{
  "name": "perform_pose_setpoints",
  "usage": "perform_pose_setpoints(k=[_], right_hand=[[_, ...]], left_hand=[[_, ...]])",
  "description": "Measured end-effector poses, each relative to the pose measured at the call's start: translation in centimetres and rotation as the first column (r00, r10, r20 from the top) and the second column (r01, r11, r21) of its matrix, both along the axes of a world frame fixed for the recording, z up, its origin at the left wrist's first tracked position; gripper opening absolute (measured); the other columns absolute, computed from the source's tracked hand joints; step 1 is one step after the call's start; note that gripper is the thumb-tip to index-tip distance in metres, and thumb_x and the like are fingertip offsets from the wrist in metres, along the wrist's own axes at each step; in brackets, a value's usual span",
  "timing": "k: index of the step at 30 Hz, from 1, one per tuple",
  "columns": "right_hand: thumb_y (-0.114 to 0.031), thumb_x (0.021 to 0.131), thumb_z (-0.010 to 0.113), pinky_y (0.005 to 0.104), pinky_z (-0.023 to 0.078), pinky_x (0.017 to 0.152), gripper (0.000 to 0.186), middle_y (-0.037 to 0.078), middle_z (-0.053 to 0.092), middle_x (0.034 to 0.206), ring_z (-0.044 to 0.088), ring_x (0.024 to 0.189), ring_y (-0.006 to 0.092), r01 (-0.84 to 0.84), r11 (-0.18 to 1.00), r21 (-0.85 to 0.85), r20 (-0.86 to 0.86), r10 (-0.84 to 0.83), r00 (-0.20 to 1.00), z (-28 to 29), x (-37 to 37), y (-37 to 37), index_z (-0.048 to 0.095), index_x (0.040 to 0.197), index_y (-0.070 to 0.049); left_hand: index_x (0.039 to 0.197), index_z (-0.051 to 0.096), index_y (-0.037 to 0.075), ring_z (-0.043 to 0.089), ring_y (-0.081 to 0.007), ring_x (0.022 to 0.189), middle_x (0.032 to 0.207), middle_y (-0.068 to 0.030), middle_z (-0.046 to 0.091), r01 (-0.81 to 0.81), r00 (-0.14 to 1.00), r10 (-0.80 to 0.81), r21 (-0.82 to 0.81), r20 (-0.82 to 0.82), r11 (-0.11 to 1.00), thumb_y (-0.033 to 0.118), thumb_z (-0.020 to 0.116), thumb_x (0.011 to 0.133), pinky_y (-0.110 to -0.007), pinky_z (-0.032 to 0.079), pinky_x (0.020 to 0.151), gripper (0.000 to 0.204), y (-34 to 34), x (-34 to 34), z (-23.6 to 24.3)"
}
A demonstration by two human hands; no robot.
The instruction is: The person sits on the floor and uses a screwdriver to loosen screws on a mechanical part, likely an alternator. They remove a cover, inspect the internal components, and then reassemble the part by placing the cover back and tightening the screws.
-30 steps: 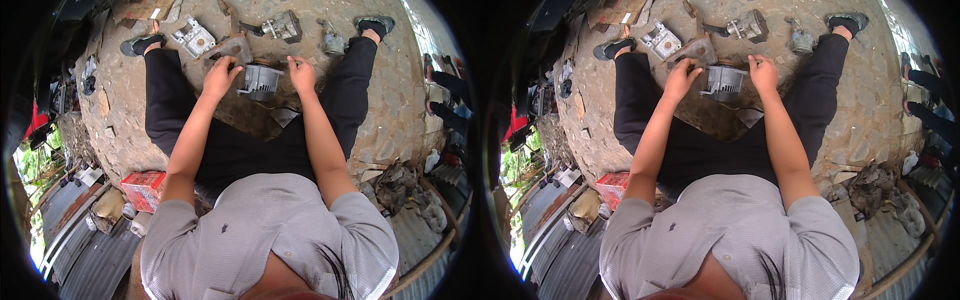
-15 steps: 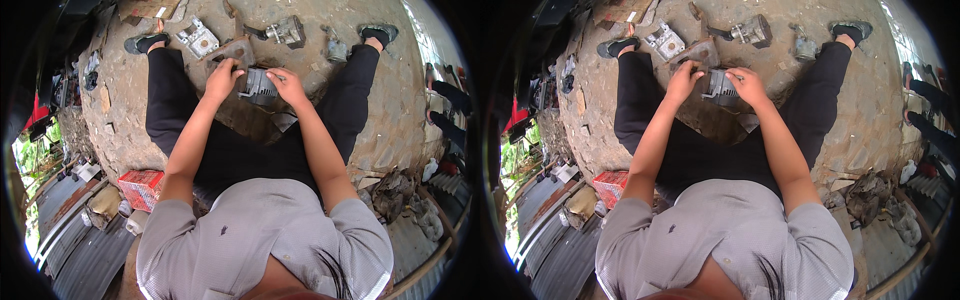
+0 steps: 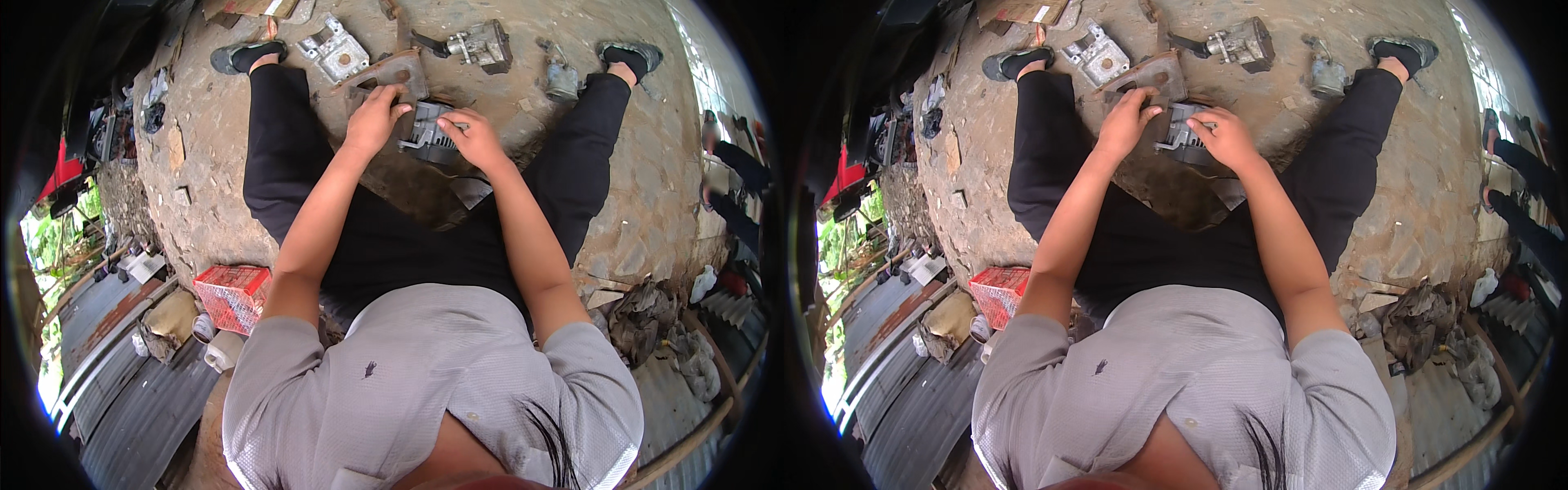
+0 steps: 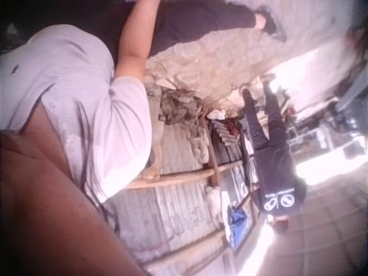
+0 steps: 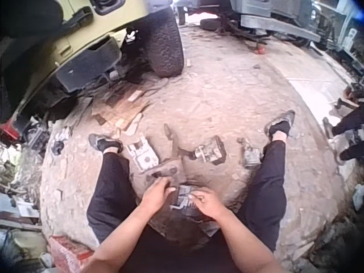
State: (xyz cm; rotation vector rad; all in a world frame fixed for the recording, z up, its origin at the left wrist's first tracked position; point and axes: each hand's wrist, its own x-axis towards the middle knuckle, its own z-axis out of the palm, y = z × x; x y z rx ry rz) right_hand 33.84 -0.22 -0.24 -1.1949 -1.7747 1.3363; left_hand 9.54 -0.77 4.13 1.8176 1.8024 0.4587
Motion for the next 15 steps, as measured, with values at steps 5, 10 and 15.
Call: perform_pose_setpoints(k=[5,10,15], right_hand=[[-0.025,0.1,0.075,0.0354,0.056,0.078,0.025,0.012,0.076,0.101,0.072,0.095,0.0253,0.017,0.996,0.093,0.06,-0.022,0.998,0.0,0.0,-0.1,0.078,0.105,-0.001],[-0.027,0.098,0.076,0.0378,0.057,0.078,0.025,0.015,0.076,0.101,0.073,0.095,0.03,-0.063,0.995,0.082,0.071,0.057,0.996,0.6,-0.3,-0.3,0.078,0.103,-0.002],[-0.028,0.098,0.077,0.0373,0.057,0.077,0.026,0.016,0.076,0.1,0.073,0.094,0.03,-0.034,0.999,0.021,0.061,0.032,0.998,-0.7,0.2,0.2,0.079,0.103,-0.002]], left_hand=[[0.134,0.062,0.015,0.064,-0.0374,0.119,0.127,-0.0122,0.065,0.003,1.0,-0.003,-0.01,-0.012,1.0,0.035,0.069,0.101,-0.048,0.052,0.096,0.04,0.0,0.0,-0.2],[0.134,0.062,0.018,0.064,-0.0369,0.119,0.13,-0.0101,0.064,0.01,1.0,-0.01,-0.025,-0.006,1.0,0.038,0.067,0.101,-0.048,0.053,0.096,0.04,-0.1,-0.1,-0.4],[0.138,0.06,0.019,0.065,-0.0385,0.12,0.134,-0.0111,0.063,0.026,1.0,-0.026,-0.045,-0.001,0.999,0.041,0.065,0.101,-0.05,0.054,0.097,0.043,0.0,-0.4,-0.6]])
